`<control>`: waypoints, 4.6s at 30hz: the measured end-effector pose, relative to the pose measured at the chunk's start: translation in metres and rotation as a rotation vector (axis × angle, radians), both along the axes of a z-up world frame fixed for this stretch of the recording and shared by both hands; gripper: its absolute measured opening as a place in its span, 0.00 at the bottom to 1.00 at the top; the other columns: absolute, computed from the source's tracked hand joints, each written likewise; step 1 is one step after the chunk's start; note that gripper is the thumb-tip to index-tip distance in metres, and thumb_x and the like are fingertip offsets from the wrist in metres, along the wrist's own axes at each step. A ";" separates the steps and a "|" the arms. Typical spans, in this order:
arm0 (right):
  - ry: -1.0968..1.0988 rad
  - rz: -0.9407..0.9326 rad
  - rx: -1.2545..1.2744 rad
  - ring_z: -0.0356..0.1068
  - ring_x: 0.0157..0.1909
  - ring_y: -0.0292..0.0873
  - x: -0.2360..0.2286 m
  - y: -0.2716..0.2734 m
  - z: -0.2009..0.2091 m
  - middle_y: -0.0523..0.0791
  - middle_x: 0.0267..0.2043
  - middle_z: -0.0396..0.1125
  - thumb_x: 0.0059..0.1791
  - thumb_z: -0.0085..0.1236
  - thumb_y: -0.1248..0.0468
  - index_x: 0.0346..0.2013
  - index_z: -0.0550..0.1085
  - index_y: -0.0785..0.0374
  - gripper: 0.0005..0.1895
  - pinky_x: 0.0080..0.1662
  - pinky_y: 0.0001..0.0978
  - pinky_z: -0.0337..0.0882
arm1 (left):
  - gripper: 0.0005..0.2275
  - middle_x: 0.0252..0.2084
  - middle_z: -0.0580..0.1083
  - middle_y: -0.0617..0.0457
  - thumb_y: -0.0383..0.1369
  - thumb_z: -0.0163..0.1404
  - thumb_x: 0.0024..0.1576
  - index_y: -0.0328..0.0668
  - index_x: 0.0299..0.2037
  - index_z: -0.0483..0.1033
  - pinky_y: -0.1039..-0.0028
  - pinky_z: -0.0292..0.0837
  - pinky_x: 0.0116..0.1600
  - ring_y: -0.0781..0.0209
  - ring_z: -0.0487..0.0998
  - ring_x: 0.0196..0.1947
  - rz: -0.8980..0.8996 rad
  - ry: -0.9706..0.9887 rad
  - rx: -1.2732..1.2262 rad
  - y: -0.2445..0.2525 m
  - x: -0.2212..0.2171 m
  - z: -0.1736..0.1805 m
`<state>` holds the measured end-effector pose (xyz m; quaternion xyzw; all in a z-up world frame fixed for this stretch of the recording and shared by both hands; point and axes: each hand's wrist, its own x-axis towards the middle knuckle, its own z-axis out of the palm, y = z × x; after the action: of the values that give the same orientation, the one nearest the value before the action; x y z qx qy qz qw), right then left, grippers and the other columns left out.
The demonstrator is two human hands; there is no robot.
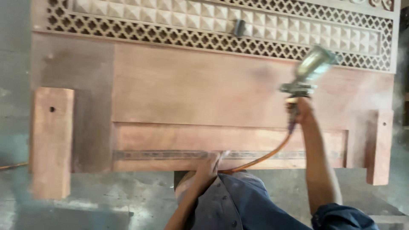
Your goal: The person sands a large wooden headboard with a sanding block, then uses a spray gun to apply a finish to the surface. The person moves around the piece to cover different areas.
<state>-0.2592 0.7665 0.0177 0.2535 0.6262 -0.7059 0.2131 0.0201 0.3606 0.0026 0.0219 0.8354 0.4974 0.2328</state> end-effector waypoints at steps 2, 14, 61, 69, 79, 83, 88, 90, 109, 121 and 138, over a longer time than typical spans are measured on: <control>-0.006 0.063 -0.042 0.65 0.21 0.36 0.009 -0.035 -0.007 0.41 0.25 0.67 0.41 0.58 0.70 0.37 0.74 0.63 0.10 0.25 0.27 0.68 | 0.13 0.52 0.77 0.34 0.27 0.42 0.66 0.39 0.59 0.72 0.56 0.73 0.55 0.37 0.79 0.52 0.193 0.270 0.185 0.021 -0.012 0.000; -0.020 -0.085 -0.123 0.64 0.21 0.39 -0.007 -0.067 0.031 0.47 0.24 0.65 0.48 0.52 0.67 0.35 0.75 0.68 0.07 0.23 0.30 0.66 | 0.12 0.32 0.72 0.41 0.32 0.41 0.70 0.27 0.52 0.70 0.62 0.73 0.36 0.58 0.75 0.28 0.259 -0.305 0.637 0.117 0.009 -0.070; 0.045 -0.379 0.801 0.63 0.19 0.38 0.151 0.166 0.001 0.44 0.21 0.65 0.45 0.50 0.69 0.44 0.66 0.61 0.13 0.21 0.33 0.63 | 0.15 0.35 0.78 0.33 0.40 0.41 0.66 0.41 0.53 0.74 0.46 0.74 0.38 0.32 0.80 0.33 -0.256 0.198 -0.041 0.180 -0.007 0.047; 0.216 -0.205 0.760 0.68 0.31 0.39 0.144 0.205 0.011 0.41 0.31 0.69 0.42 0.39 0.78 0.52 0.72 0.60 0.26 0.30 0.36 0.68 | 0.19 0.55 0.74 0.31 0.39 0.38 0.66 0.44 0.64 0.69 0.53 0.71 0.54 0.31 0.74 0.55 -0.192 0.107 0.211 0.274 -0.024 0.054; 0.525 0.268 0.960 0.71 0.39 0.62 0.069 0.148 -0.015 0.58 0.39 0.70 0.49 0.48 0.70 0.47 0.70 0.65 0.12 0.40 0.55 0.70 | 0.19 0.42 0.78 0.33 0.45 0.36 0.67 0.42 0.57 0.72 0.52 0.73 0.51 0.36 0.80 0.45 -0.303 -0.307 -0.317 0.302 -0.026 0.031; 0.325 0.080 1.200 0.71 0.41 0.61 0.029 0.245 -0.018 0.57 0.38 0.70 0.49 0.48 0.70 0.43 0.72 0.64 0.10 0.41 0.55 0.70 | 0.17 0.42 0.77 0.30 0.41 0.40 0.65 0.35 0.52 0.74 0.46 0.71 0.41 0.28 0.77 0.40 -0.154 0.089 0.067 0.343 -0.056 0.042; 0.408 0.041 1.227 0.70 0.38 0.63 0.004 0.290 0.011 0.59 0.37 0.69 0.44 0.49 0.71 0.50 0.70 0.70 0.19 0.38 0.54 0.70 | 0.14 0.34 0.78 0.36 0.42 0.40 0.66 0.41 0.42 0.75 0.48 0.73 0.40 0.33 0.79 0.36 -0.122 0.110 -0.111 0.385 -0.086 0.052; 0.446 0.127 1.053 0.72 0.38 0.59 0.002 0.258 0.014 0.56 0.37 0.70 0.46 0.48 0.70 0.48 0.72 0.67 0.16 0.38 0.51 0.71 | 0.14 0.34 0.78 0.36 0.42 0.40 0.65 0.42 0.44 0.74 0.47 0.73 0.39 0.34 0.80 0.35 -0.130 0.002 -0.181 0.385 -0.087 0.053; 0.399 0.100 1.357 0.73 0.41 0.63 -0.081 0.357 0.011 0.60 0.37 0.72 0.49 0.47 0.72 0.36 0.75 0.67 0.08 0.42 0.57 0.70 | 0.07 0.30 0.78 0.36 0.32 0.46 0.65 0.39 0.48 0.72 0.51 0.73 0.30 0.35 0.80 0.29 -0.237 0.374 0.171 0.480 -0.147 0.099; 0.105 -0.059 0.832 0.65 0.23 0.42 -0.031 0.526 0.072 0.48 0.24 0.68 0.46 0.48 0.70 0.38 0.76 0.63 0.10 0.26 0.37 0.64 | 0.06 0.25 0.76 0.40 0.31 0.45 0.65 0.39 0.46 0.71 0.53 0.72 0.24 0.40 0.78 0.21 -0.385 0.468 0.111 0.607 -0.119 0.125; -0.212 -0.134 0.287 0.67 0.22 0.42 0.136 0.589 0.099 0.47 0.26 0.69 0.40 0.54 0.77 0.34 0.77 0.68 0.10 0.24 0.37 0.66 | 0.07 0.28 0.76 0.43 0.32 0.50 0.63 0.38 0.45 0.68 0.58 0.73 0.27 0.43 0.79 0.23 -0.836 0.366 0.392 0.641 -0.061 0.130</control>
<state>-0.1237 1.3555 0.1165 0.3953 0.6762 -0.5913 0.1922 -0.0406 1.0020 0.1329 0.4853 0.6731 0.4972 0.2534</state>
